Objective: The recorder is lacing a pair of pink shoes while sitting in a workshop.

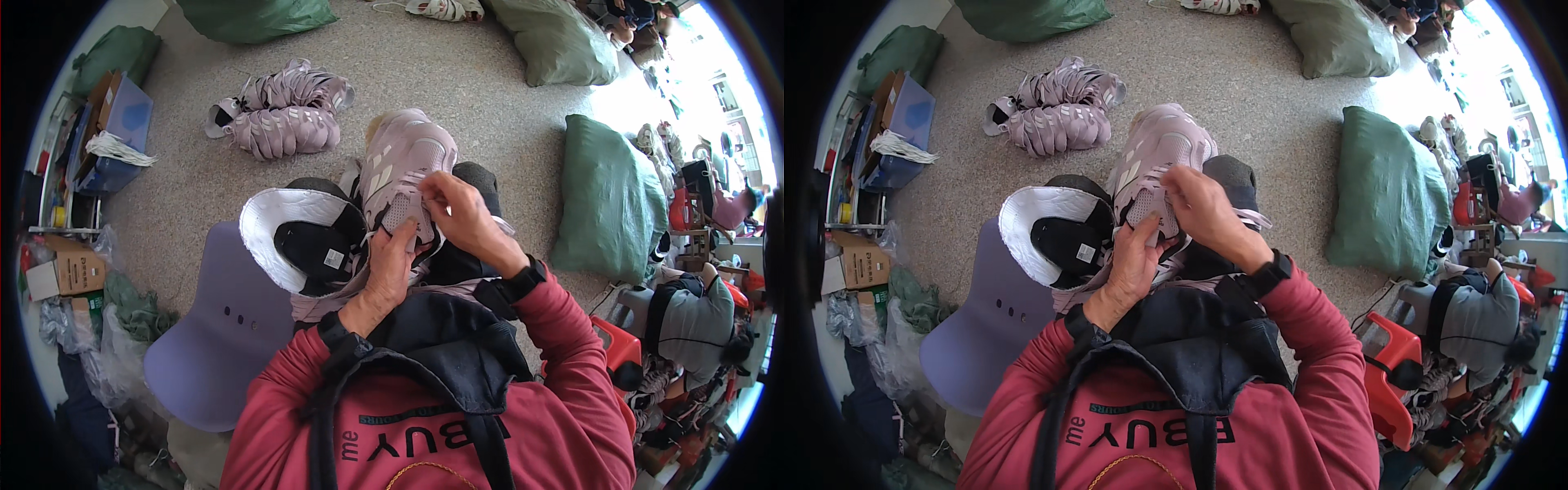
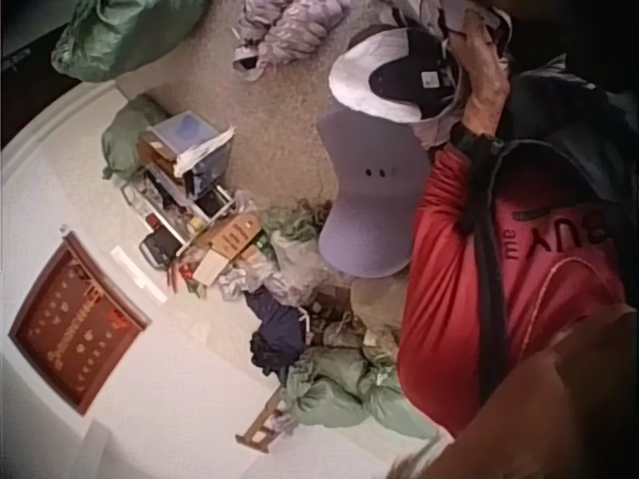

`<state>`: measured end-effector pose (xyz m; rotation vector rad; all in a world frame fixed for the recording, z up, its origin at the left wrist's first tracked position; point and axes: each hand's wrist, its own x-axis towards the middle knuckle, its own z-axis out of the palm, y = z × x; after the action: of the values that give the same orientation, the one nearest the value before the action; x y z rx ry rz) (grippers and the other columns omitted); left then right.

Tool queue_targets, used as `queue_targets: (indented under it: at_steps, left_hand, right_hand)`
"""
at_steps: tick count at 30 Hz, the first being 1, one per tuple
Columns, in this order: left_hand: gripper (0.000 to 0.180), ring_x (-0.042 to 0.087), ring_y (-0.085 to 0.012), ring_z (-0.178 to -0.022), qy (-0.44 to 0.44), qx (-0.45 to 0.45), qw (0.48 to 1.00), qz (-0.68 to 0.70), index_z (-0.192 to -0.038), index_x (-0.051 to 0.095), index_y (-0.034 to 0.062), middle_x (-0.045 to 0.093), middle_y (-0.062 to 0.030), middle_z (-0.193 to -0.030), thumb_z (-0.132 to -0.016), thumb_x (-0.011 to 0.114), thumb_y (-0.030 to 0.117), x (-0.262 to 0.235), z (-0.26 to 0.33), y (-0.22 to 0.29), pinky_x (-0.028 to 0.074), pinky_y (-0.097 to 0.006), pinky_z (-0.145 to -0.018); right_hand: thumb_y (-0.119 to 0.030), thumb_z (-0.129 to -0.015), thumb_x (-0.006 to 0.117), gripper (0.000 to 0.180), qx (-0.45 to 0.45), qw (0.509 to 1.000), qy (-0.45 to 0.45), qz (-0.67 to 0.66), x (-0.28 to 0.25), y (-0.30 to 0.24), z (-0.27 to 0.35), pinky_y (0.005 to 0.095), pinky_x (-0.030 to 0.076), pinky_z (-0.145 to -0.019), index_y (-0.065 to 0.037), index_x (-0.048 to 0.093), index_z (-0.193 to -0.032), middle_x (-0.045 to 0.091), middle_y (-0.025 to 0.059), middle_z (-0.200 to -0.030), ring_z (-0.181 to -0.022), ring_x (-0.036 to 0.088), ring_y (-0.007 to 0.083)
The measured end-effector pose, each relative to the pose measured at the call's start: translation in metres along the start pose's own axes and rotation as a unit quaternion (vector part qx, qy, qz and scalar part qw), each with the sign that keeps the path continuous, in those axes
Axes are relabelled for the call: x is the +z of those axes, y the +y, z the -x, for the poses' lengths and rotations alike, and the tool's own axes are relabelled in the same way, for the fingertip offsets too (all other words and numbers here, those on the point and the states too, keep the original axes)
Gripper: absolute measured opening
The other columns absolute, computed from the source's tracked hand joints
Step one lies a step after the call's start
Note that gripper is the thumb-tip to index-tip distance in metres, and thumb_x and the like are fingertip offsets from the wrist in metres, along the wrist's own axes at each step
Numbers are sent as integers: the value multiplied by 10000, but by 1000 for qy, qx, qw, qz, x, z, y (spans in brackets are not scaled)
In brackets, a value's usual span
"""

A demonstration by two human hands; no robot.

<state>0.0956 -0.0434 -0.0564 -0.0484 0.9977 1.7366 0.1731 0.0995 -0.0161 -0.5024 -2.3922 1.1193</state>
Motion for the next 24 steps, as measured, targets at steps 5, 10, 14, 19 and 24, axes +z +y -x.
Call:
queue_targets:
  at_steps: [5,10,14,19,24]
  left_hand:
    - [370,614,-123,-1074,-1,28,1000,-2,-1326,563,65,633,-21,-1210,-976,629,162,5,4,1,546,-322,-853]
    - [391,613,-124,-1070,4,44,998,-48,-1329,552,50,625,-31,-1221,-970,647,170,1,3,-5,545,-304,-856]
    - [416,605,-142,-1085,8,28,999,22,-1334,543,64,614,-26,-1240,-955,676,171,9,9,3,527,-324,-914]
    - [405,595,-145,-1106,30,13,996,79,-1309,557,87,609,-18,-1250,-937,705,140,4,3,-2,508,-337,-937]
    - [443,532,-166,-1243,-2,38,999,29,-1353,534,155,587,7,-1326,-942,698,125,2,4,-6,421,-503,-1064]
  right_hand:
    - [35,-855,617,251,-80,993,-9,89,-5,-7,-3,430,541,-763,-7,608,-1102,650,178,-920,-865,656,395]
    - [32,-847,626,257,-103,990,9,101,-5,-14,0,430,539,-746,-8,610,-1101,637,165,-897,-858,653,382]
    - [23,-840,642,280,-59,994,4,97,-3,-1,0,423,540,-740,-10,609,-1116,634,164,-953,-871,655,357]
    - [13,-841,606,292,-79,992,8,96,-1,-16,-8,467,523,-749,-29,590,-1129,615,168,-938,-913,633,385]
    - [18,-814,598,321,-130,986,-31,100,2,-18,-19,468,517,-764,-16,586,-1133,612,176,-925,-898,628,386]
